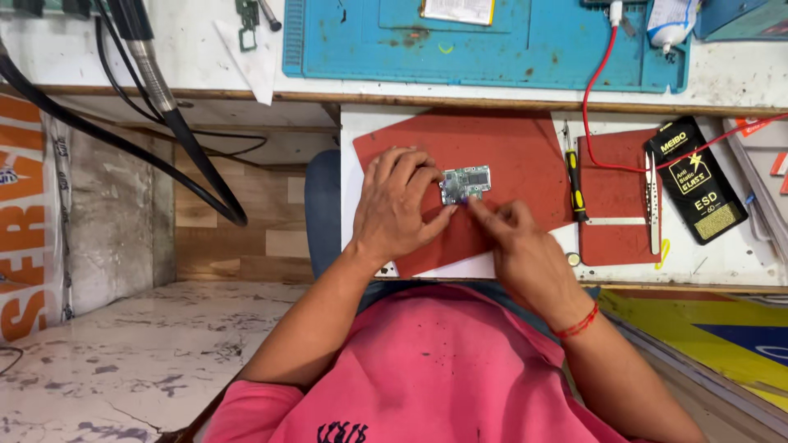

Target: The person cleans a small circuit board with a toothbrush and then uses a hot air gun to heat the components. The person works at a cluttered electronics repair bench.

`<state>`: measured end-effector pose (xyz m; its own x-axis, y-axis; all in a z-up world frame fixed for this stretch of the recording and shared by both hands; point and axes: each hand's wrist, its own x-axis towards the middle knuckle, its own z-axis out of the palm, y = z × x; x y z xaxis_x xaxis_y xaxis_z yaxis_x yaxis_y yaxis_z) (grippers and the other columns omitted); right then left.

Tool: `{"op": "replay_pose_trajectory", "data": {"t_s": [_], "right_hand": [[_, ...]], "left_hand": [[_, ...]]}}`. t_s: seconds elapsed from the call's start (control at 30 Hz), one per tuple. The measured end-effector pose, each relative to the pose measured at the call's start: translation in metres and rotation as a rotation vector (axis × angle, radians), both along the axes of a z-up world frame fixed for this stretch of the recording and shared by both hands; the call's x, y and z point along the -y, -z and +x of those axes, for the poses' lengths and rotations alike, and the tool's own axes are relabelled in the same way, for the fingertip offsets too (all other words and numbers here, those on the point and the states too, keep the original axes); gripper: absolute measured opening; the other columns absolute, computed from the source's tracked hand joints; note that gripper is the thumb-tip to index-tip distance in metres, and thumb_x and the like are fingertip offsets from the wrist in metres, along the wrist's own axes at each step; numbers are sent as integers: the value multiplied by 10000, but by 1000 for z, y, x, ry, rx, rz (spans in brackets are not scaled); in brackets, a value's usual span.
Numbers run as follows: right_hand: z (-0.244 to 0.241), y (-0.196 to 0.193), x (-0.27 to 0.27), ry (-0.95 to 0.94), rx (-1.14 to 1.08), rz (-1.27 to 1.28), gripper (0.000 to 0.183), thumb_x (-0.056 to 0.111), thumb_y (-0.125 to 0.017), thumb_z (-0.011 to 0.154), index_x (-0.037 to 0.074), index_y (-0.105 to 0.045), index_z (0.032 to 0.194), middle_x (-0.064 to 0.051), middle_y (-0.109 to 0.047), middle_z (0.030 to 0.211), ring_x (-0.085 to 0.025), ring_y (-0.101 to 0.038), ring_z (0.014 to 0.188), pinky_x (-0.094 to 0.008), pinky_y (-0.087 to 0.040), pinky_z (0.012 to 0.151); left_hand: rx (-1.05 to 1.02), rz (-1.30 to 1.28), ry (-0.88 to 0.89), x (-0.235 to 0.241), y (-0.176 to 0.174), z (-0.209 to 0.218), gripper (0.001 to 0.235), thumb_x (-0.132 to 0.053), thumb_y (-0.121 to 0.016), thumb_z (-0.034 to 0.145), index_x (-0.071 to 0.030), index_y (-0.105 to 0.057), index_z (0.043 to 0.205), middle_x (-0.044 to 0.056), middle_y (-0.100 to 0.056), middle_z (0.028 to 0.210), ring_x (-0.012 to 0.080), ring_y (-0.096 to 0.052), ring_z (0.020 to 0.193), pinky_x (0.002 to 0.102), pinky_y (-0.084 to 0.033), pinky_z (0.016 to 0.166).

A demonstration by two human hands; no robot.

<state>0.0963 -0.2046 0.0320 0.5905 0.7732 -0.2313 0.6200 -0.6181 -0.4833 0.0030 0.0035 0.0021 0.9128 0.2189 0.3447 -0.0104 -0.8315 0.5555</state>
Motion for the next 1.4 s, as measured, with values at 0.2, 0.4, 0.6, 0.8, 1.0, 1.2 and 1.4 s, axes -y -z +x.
{"op": "replay_pose_trajectory", "data": {"t_s": [0.2,0.4,0.6,0.8,1.0,1.2,1.4], "right_hand": [[-2,-6,3,-1,60,27,686,-60,-473,827,217,-591,1443,-180,-617,1104,-415,-677,788,-508,-547,705],[4,-4,2,168,71,-6,603,-21,-484,899,194,-558,1458,-188,-608,1110,-427,-672,805,-516,-546,693],[-4,-7,-2,151,155,262,567,-36,-491,894,144,-576,1425,-191,-628,1138,-422,-685,875,-486,-556,722],[-2,6,3,124,-32,101,611,11,-467,884,198,-529,1462,-198,-617,1108,-418,-681,826,-491,-548,730],[-1,2,2,34,-117,3,752,-17,-472,815,253,-530,1514,-183,-596,1110,-398,-688,837,-484,-551,744],[-9,1,4,-22,-74,128,642,-13,-488,847,172,-548,1458,-198,-607,1075,-416,-671,847,-482,-548,711],[-4,2,3,-38,-78,136,690,-39,-470,805,153,-536,1465,-202,-611,1105,-403,-680,811,-482,-552,722]], "left_hand": [[-87,16,-23,5,-3,2,503,-346,-823,791,-77,-636,1172,123,-538,1290,341,-474,1278,520,-368,1081],[-85,7,-50,5,0,6,522,-378,-828,750,-64,-623,1113,170,-503,1326,381,-437,1319,533,-346,1102],[-120,-1,-55,3,-6,6,535,-368,-841,706,-30,-619,1057,192,-503,1327,395,-424,1317,531,-367,1105],[-115,-8,-74,7,-7,3,513,-360,-854,677,-52,-640,1027,152,-528,1279,360,-448,1300,507,-376,1083],[-130,1,-64,4,-16,8,506,-365,-862,638,-68,-655,991,130,-551,1248,340,-469,1259,503,-375,1063],[-74,30,-46,5,-5,1,524,-397,-871,682,-55,-654,1015,133,-562,1244,355,-489,1246,509,-391,1055],[-13,22,-47,3,-8,6,482,-385,-880,687,-71,-669,985,107,-577,1224,336,-500,1244,506,-396,1053]]}}
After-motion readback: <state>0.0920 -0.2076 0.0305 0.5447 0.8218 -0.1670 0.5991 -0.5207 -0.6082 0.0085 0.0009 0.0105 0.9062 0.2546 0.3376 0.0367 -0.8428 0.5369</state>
